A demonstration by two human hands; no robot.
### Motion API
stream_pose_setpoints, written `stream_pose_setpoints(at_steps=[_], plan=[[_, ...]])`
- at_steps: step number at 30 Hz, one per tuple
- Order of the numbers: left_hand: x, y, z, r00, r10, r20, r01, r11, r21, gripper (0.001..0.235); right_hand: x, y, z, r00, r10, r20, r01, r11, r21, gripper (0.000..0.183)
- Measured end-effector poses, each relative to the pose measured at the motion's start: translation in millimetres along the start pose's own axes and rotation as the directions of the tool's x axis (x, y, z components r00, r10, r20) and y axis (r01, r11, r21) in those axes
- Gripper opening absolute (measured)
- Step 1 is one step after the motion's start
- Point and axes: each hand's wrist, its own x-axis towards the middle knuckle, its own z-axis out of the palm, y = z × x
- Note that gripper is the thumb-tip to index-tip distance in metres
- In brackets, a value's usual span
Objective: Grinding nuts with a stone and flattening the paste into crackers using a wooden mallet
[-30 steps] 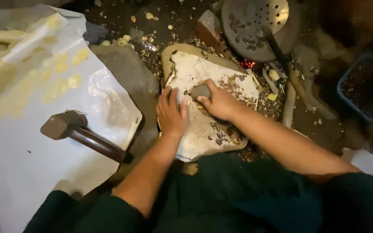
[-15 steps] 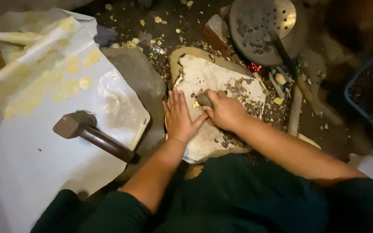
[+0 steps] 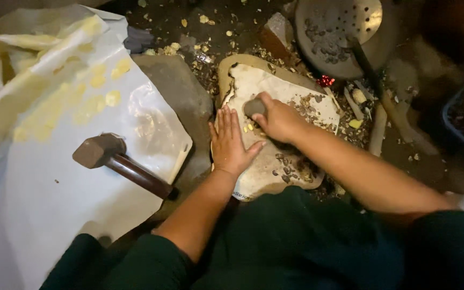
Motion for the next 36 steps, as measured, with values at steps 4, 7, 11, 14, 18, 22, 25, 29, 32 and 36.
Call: stream_pose_setpoints(at_steps=[4,7,11,14,18,22,25,29,32,36], plan=[[0.3,0.0,2.0,1.0,0.004,-0.005,-0.004,0.999,0.032,0.122,0.3,-2.1,-1.5,0.996,0.054,0.073,-0.056,0.998,0.028,0.048],[2.6,-1.3,3.1,1.0,0.009,-0.003,-0.009,0.999,0.035,0.119,-9.9,-8.4,8.7,1.0,0.01,0.022,-0.008,0.997,-0.079,0.05],[1.0,-2.9,1.9,1.0,0.006,0.006,-0.006,1.0,0.008,0.119,-22.3,-10.7,-12.1,0.996,-0.092,-0.02,0.091,0.995,-0.033,0.052],[1.9,0.8,-10.2,1.0,-0.001,0.026,0.004,0.99,-0.141,0.121,-15.2,26.6,-12.7,0.977,-0.136,-0.164,0.114,0.984,-0.138,0.059],[6.7,-12.5,5.6,0.996,-0.018,-0.093,-0.002,0.977,-0.215,0.079,-24.9,53.1,-2.2,0.981,-0.122,-0.148,0.089,0.972,-0.216,0.065],[24.5,-24.3,2.1,0.935,0.086,-0.344,-0.166,0.963,-0.212,0.025,-33.7,77.5,46.5,0.855,-0.342,-0.39,0.237,0.926,-0.292,0.025],[38.5,-33.5,13.3,0.978,0.062,-0.199,-0.112,0.962,-0.248,0.019,-36.9,84.0,81.0,0.901,-0.303,-0.309,0.251,0.948,-0.198,0.014],[45.7,-32.3,17.0,0.98,0.118,-0.16,-0.144,0.976,-0.164,0.016,-26.3,91.0,100.3,0.98,-0.135,-0.145,0.109,0.979,-0.172,0.021],[45.7,-16.8,-5.6,0.994,0.096,-0.057,-0.103,0.984,-0.142,0.024,-34.3,69.6,76.8,0.998,0.017,-0.054,-0.021,0.998,-0.065,0.028],[46.4,-35.0,7.5,0.993,-0.102,-0.052,0.068,0.89,-0.451,0.026,-35.9,49.7,56.5,0.995,0.093,-0.044,-0.092,0.996,0.008,0.029]])
